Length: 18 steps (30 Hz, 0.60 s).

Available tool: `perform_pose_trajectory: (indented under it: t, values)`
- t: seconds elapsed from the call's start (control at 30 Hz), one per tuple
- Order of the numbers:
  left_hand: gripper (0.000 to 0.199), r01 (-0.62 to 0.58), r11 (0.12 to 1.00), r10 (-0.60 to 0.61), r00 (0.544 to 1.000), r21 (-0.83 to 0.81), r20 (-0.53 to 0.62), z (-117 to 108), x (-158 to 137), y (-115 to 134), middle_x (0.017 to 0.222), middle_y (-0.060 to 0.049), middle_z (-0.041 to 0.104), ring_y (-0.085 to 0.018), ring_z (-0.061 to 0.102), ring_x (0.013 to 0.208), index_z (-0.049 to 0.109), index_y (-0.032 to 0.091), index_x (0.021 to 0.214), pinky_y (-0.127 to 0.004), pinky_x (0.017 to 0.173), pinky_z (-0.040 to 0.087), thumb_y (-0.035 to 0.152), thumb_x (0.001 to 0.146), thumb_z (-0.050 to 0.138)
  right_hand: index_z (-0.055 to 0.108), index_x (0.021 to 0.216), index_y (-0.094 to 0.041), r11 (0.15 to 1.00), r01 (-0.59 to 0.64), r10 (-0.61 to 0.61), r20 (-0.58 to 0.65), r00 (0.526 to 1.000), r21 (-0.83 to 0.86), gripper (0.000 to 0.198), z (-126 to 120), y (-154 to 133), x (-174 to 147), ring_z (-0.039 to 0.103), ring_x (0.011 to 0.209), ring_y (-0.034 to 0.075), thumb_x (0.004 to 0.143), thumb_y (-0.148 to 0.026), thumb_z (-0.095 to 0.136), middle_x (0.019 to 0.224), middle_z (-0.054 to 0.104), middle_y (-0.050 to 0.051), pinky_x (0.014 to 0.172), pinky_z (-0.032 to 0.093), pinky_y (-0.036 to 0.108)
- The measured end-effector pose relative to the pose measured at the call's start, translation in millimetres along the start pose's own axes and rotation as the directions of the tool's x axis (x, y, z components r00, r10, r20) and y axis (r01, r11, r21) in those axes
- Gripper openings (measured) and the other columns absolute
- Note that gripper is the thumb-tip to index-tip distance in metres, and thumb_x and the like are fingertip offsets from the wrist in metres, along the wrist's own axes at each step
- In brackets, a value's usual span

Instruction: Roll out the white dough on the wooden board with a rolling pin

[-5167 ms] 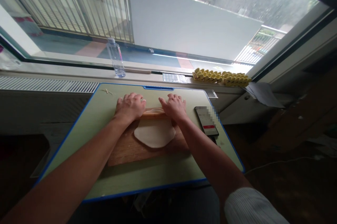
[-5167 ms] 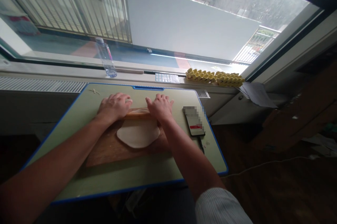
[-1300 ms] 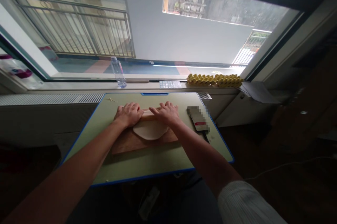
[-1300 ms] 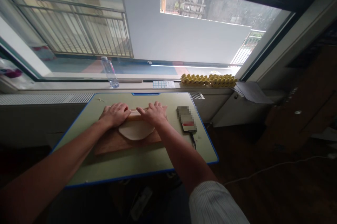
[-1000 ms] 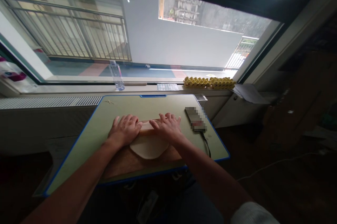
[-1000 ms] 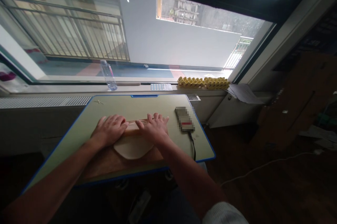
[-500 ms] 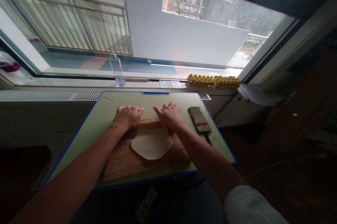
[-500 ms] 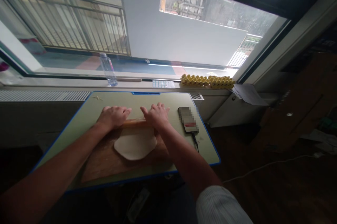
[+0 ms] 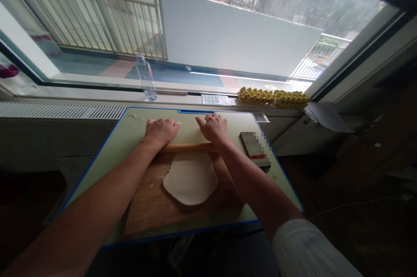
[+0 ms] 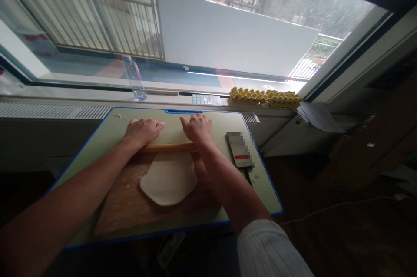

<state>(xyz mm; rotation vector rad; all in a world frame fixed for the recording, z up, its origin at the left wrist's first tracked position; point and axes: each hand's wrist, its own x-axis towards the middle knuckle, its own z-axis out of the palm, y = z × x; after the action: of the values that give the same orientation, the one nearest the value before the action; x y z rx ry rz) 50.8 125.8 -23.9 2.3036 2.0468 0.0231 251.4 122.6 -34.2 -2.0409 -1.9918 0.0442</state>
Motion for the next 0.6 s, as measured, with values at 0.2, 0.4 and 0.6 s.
perform_pose_trajectory:
  t: [0.2,0.4,0.6]
  values:
    - [0.066,-0.018,1.000,0.019,1.000,0.020,-0.023,-2,-10,2,0.118,-0.021,0.082,-0.036,0.075,0.117,0.082,0.019,0.114,-0.050,0.104,0.044,0.055,0.104,0.028,0.073,0.131,-0.016,0.997,-0.033,0.030,0.041,0.999,0.064,0.065,-1,2,-2,0.061,0.129,0.035,0.113,-0.068,0.038,0.136,0.070,0.019,0.109,0.044,0.050]
    - [0.057,-0.081,0.996,0.077,0.993,-0.040,-0.091,4,-41,2,0.130,-0.017,0.078,-0.034,0.070,0.125,0.076,0.020,0.117,-0.049,0.104,0.047,0.053,0.105,0.031,0.069,0.136,-0.016,0.995,-0.046,0.040,0.063,0.997,0.084,0.069,-5,5,-34,0.055,0.137,0.038,0.111,-0.071,0.037,0.143,0.066,0.022,0.118,0.037,0.059]
    - [0.059,-0.082,0.994,0.074,0.992,-0.076,-0.100,16,-67,0,0.157,-0.015,0.064,-0.033,0.058,0.142,0.063,0.024,0.148,-0.057,0.121,0.040,0.052,0.106,0.032,0.057,0.154,-0.012,0.989,-0.091,0.073,0.152,0.986,0.117,0.076,-18,5,-72,0.043,0.153,0.040,0.110,-0.071,0.036,0.163,0.053,0.024,0.125,0.028,0.065]
